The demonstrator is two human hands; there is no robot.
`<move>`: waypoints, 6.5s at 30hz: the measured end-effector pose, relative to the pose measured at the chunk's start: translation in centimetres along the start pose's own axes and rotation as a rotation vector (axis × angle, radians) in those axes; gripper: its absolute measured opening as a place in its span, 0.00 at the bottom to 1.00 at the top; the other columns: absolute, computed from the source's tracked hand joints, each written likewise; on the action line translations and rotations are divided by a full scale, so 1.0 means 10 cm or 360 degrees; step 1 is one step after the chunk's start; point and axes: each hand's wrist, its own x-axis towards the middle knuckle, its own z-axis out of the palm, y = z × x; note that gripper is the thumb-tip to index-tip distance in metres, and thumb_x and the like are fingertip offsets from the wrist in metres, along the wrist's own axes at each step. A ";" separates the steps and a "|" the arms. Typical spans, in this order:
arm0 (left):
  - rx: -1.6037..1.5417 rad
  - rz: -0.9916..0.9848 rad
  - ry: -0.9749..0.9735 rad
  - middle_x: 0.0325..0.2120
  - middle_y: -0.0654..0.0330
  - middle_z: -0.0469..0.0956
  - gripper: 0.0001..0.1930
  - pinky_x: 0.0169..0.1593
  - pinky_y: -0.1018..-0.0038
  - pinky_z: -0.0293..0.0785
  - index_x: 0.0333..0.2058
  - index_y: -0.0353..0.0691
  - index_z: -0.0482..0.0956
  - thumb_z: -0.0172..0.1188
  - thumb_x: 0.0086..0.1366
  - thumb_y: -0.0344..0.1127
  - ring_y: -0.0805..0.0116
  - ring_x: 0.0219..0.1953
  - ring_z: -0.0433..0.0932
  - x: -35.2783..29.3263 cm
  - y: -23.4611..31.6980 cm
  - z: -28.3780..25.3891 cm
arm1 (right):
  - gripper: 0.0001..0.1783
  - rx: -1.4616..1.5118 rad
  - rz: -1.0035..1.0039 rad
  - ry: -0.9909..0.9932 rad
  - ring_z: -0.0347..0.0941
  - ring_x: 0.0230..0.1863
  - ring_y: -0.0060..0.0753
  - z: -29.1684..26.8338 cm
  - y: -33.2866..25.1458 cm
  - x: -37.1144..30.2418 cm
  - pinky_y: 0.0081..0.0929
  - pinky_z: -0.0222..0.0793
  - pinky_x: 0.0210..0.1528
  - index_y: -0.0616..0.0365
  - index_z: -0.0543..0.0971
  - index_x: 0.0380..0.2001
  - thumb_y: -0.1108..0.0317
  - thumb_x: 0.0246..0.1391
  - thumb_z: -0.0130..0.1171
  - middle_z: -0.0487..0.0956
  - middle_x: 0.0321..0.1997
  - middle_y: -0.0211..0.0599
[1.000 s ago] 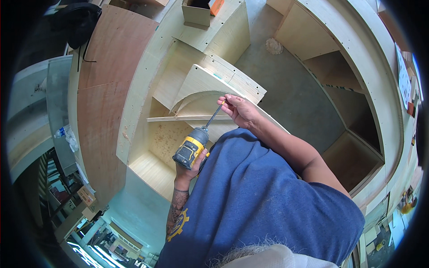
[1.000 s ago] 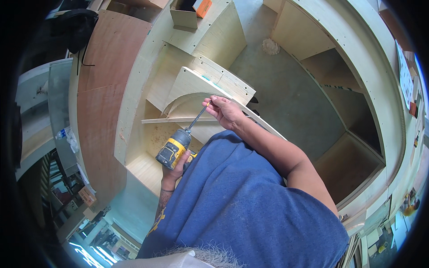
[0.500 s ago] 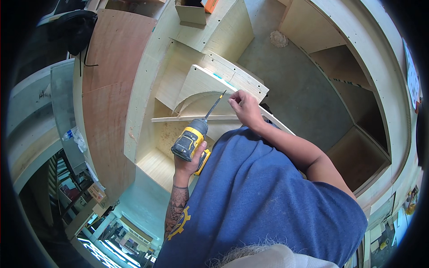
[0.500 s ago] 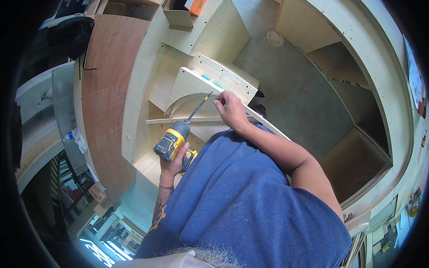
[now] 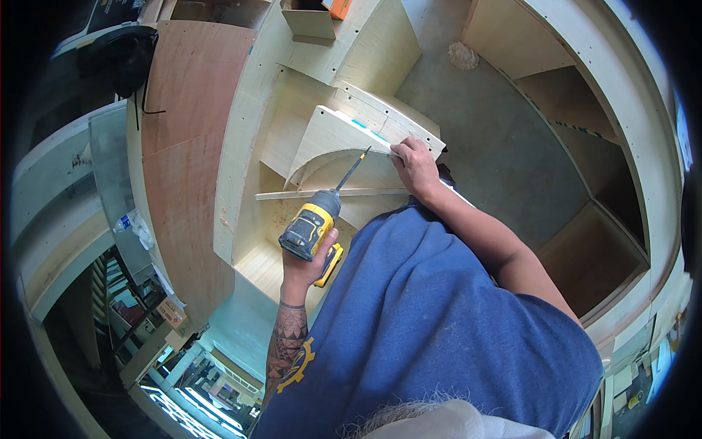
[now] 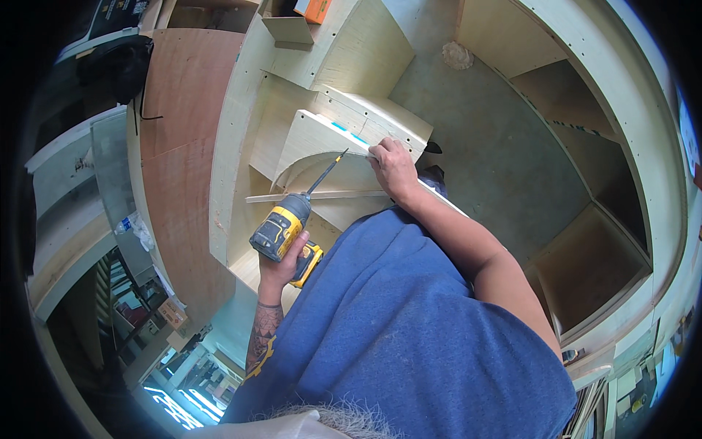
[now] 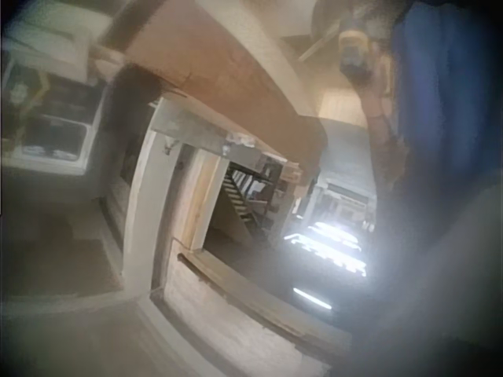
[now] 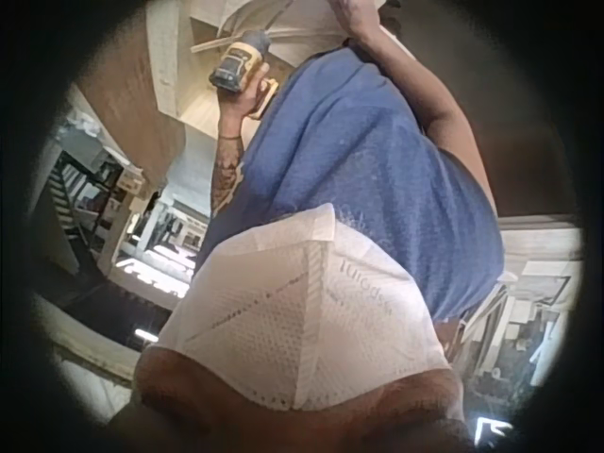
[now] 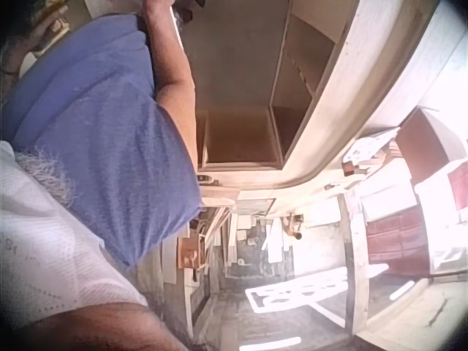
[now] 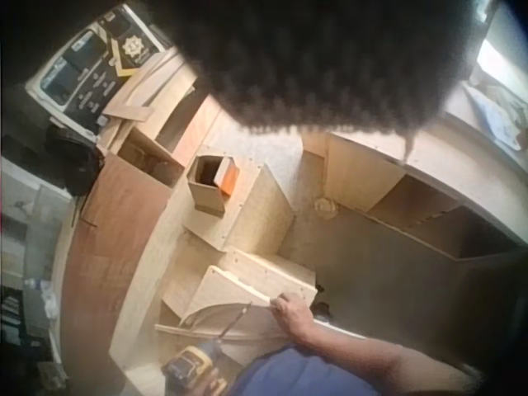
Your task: The person aligns wooden strips and curved pieces onto a wooden cabinet frame by hand and fastens them using a power drill and screws.
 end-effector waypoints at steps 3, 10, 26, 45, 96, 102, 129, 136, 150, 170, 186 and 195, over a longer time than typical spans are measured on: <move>0.0055 0.0024 -0.0009 0.23 0.66 0.79 0.12 0.30 0.75 0.76 0.38 0.38 0.82 0.72 0.68 0.40 0.77 0.24 0.79 0.04 0.02 -0.02 | 0.10 0.0018 0.0026 -0.0009 0.76 0.47 0.47 -0.01 -0.01 0.00 0.41 0.75 0.53 0.57 0.85 0.41 0.69 0.56 0.70 0.79 0.42 0.39; 0.0096 -0.0228 -0.0087 0.40 0.53 0.86 0.21 0.48 0.62 0.82 0.46 0.35 0.84 0.72 0.67 0.48 0.57 0.42 0.87 0.13 0.19 -0.12 | 0.11 0.0102 0.0068 0.0013 0.76 0.46 0.48 0.03 0.00 -0.03 0.42 0.75 0.52 0.58 0.86 0.42 0.71 0.55 0.69 0.80 0.41 0.40; 0.0175 -0.0138 -0.0149 0.41 0.51 0.87 0.24 0.50 0.62 0.82 0.52 0.33 0.82 0.74 0.65 0.45 0.56 0.44 0.88 0.30 0.42 -0.23 | 0.09 0.0192 0.0113 0.0070 0.76 0.45 0.49 0.06 -0.01 -0.02 0.43 0.75 0.50 0.60 0.84 0.38 0.74 0.53 0.69 0.79 0.41 0.41; 0.0271 -0.0260 -0.0305 0.47 0.50 0.88 0.24 0.55 0.62 0.82 0.53 0.35 0.84 0.73 0.66 0.47 0.57 0.51 0.88 0.54 0.82 -0.36 | 0.09 0.0161 0.0095 0.0056 0.75 0.44 0.49 0.05 -0.01 -0.02 0.43 0.74 0.49 0.59 0.82 0.37 0.75 0.51 0.69 0.78 0.40 0.41; -0.0910 -0.0033 0.0951 0.45 0.62 0.80 0.22 0.44 0.75 0.81 0.61 0.36 0.74 0.68 0.72 0.33 0.78 0.37 0.80 -0.34 -0.73 -0.02 | 0.07 0.0062 0.0118 -0.0033 0.79 0.47 0.57 -0.13 -0.11 0.03 0.50 0.75 0.49 0.58 0.79 0.41 0.69 0.62 0.63 0.81 0.42 0.49; -0.1527 -0.0069 0.1500 0.44 0.61 0.79 0.23 0.47 0.71 0.80 0.62 0.35 0.71 0.65 0.72 0.26 0.74 0.39 0.80 -0.65 -1.43 0.17 | 0.06 0.0041 -0.0171 0.0014 0.80 0.39 0.55 -0.58 0.06 -0.12 0.44 0.76 0.42 0.62 0.80 0.40 0.71 0.64 0.64 0.82 0.38 0.49; -0.1221 0.0025 0.1783 0.49 0.52 0.86 0.28 0.55 0.61 0.82 0.51 0.29 0.82 0.74 0.66 0.49 0.61 0.47 0.86 2.27 -2.57 -1.78 | 0.12 -0.0552 0.0162 0.0331 0.79 0.38 0.53 -1.53 0.09 -2.15 0.44 0.76 0.41 0.57 0.82 0.49 0.72 0.63 0.66 0.79 0.39 0.46; -0.0442 -0.0142 0.1984 0.57 0.37 0.73 0.42 0.63 0.53 0.75 0.68 0.25 0.63 0.70 0.69 0.51 0.45 0.60 0.76 1.83 -2.62 -1.18 | 0.13 -0.0313 0.0163 0.0195 0.79 0.38 0.52 -1.23 -0.03 -1.56 0.44 0.76 0.42 0.58 0.85 0.49 0.69 0.62 0.68 0.80 0.38 0.46; 0.0509 0.0747 0.0636 0.64 0.47 0.67 0.36 0.71 0.48 0.59 0.68 0.47 0.73 0.73 0.61 0.38 0.43 0.68 0.63 0.69 -1.61 1.33 | 0.18 -0.0101 0.0258 -0.0231 0.84 0.46 0.56 -0.54 -0.16 -0.32 0.43 0.78 0.51 0.63 0.84 0.52 0.64 0.62 0.68 0.84 0.45 0.57; 0.0113 0.0016 0.0479 0.48 0.49 0.75 0.13 0.50 0.51 0.78 0.54 0.47 0.73 0.62 0.75 0.37 0.41 0.50 0.79 -0.32 -2.90 0.69 | 0.17 -0.0267 0.0045 -0.0342 0.81 0.47 0.59 -0.84 0.27 -1.58 0.47 0.78 0.49 0.60 0.80 0.51 0.63 0.62 0.69 0.82 0.47 0.51; -0.0209 0.0087 0.0370 0.47 0.48 0.81 0.16 0.50 0.54 0.79 0.56 0.44 0.76 0.65 0.72 0.33 0.44 0.49 0.82 -0.67 -2.89 0.97 | 0.28 -0.0496 0.0117 -0.0632 0.81 0.50 0.58 -0.44 -0.02 -1.33 0.50 0.78 0.51 0.43 0.74 0.70 0.62 0.67 0.63 0.81 0.49 0.49; -0.0362 0.0064 0.0243 0.48 0.51 0.83 0.17 0.53 0.59 0.80 0.57 0.44 0.78 0.65 0.71 0.32 0.49 0.49 0.84 -0.56 -2.98 0.88 | 0.24 -0.0292 -0.0020 -0.0602 0.82 0.52 0.59 -0.44 0.07 -1.24 0.47 0.78 0.54 0.51 0.78 0.65 0.66 0.67 0.63 0.84 0.51 0.53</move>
